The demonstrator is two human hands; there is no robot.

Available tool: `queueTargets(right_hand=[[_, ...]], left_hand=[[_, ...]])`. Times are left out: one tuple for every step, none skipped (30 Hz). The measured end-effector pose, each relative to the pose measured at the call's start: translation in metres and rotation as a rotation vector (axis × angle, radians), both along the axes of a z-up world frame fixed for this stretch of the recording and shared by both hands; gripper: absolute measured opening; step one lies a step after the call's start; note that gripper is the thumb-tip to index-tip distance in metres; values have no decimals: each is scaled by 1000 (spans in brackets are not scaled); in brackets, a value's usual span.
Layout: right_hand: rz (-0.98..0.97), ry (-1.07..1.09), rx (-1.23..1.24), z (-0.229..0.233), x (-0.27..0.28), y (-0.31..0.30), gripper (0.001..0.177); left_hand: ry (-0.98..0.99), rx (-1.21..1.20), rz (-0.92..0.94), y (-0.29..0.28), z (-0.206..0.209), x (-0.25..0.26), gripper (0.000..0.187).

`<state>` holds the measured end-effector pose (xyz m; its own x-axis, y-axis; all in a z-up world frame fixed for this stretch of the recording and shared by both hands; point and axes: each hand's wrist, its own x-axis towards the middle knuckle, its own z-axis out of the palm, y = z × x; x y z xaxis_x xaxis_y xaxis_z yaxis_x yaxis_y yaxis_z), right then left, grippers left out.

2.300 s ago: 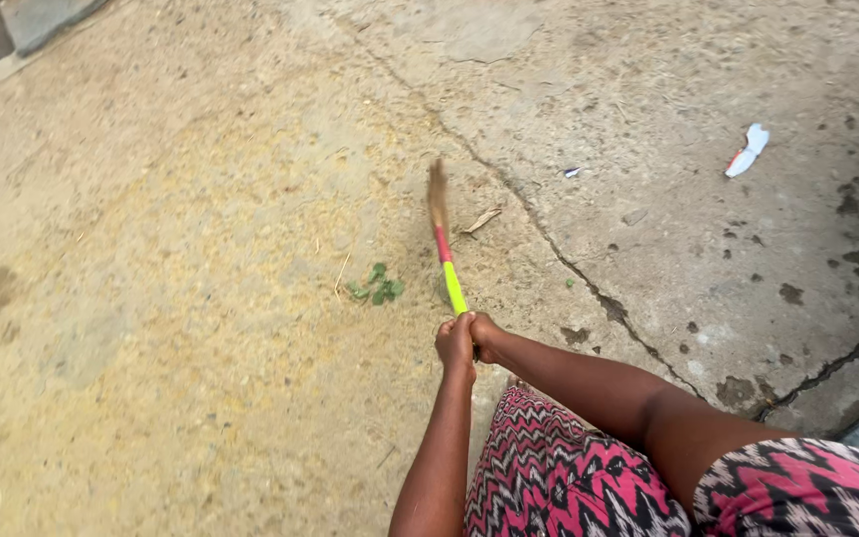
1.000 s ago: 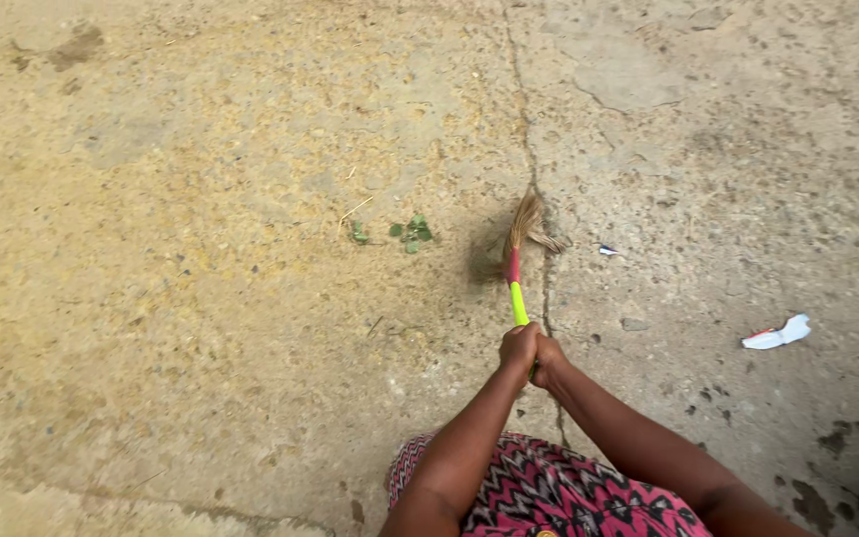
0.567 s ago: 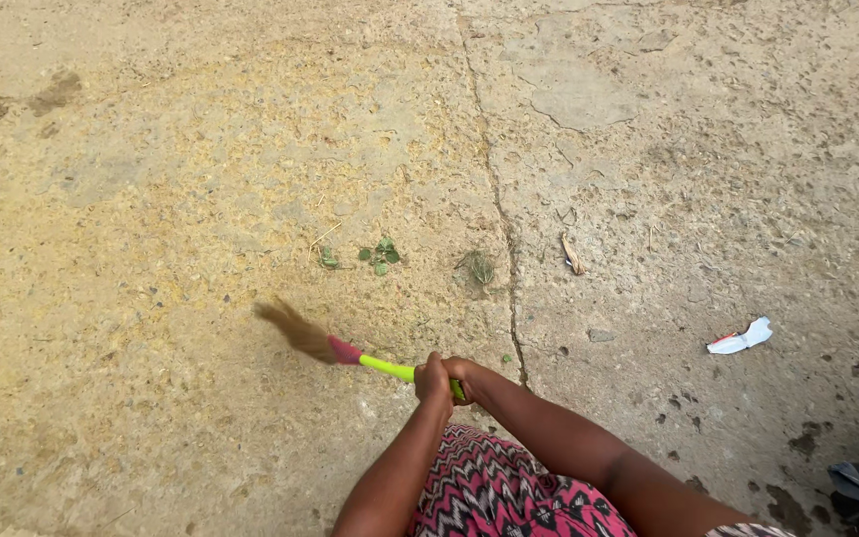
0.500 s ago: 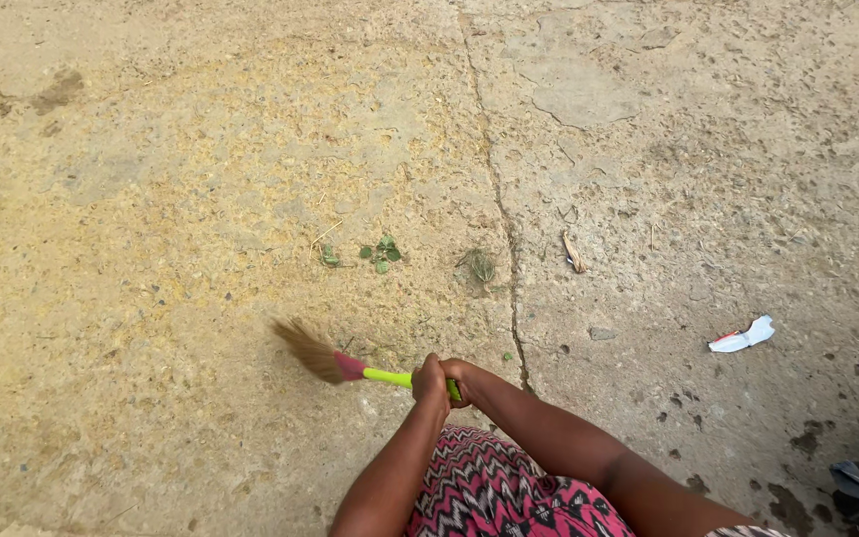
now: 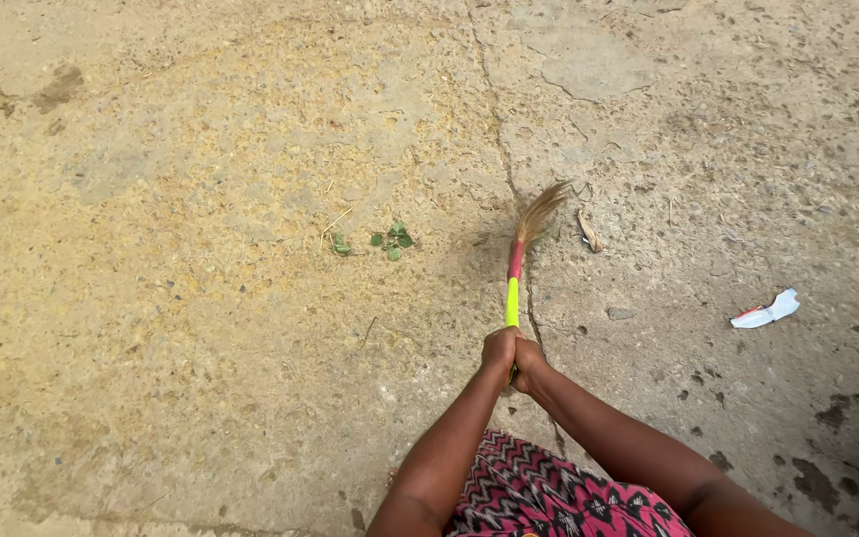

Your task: The person sweeps the concrete floor of a courtyard using a small handheld broom.

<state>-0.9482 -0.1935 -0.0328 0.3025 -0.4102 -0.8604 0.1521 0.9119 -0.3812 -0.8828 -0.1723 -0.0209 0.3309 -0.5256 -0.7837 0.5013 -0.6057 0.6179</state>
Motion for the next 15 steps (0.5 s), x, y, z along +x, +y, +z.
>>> queueTargets(right_hand=[[30, 14, -49, -1, 8, 1, 32], [59, 28, -98, -3, 17, 2, 28], [72, 28, -93, -4, 24, 4, 28], [196, 14, -56, -5, 32, 7, 29], [322, 3, -24, -6, 39, 8, 31], [338, 6, -23, -8, 46, 11, 31], [416, -43, 33, -9, 55, 16, 31], [494, -91, 91, -9, 62, 21, 32], [511, -91, 90, -10, 71, 27, 32], [590, -98, 134, -11, 78, 32, 33], [664, -104, 180, -11, 84, 38, 34], [677, -103, 180, -12, 91, 41, 34], [715, -69, 211, -13, 95, 44, 35], [754, -34, 240, -14, 96, 46, 36], [760, -37, 238, -13, 94, 44, 36]], left_hand=[[10, -89, 39, 2, -4, 9, 35], [19, -178, 79, 5, -9, 16, 37], [18, -173, 92, 11, -13, 20, 37], [3, -117, 143, 19, -16, 29, 37], [-9, -66, 196, 24, -18, 36, 37], [-7, -65, 212, 30, -19, 41, 37], [-61, 9, 255, 38, -19, 47, 38], [-113, 84, 298, 46, -18, 53, 39], [-114, 83, 315, 54, -17, 61, 39], [-111, 150, 335, 62, -16, 68, 37], [-106, 218, 351, 70, -16, 73, 36], [-105, 219, 364, 76, -17, 81, 36], [-30, 239, 341, 79, -19, 87, 38], [45, 258, 318, 80, -21, 90, 42], [41, 256, 325, 78, -22, 90, 42]])
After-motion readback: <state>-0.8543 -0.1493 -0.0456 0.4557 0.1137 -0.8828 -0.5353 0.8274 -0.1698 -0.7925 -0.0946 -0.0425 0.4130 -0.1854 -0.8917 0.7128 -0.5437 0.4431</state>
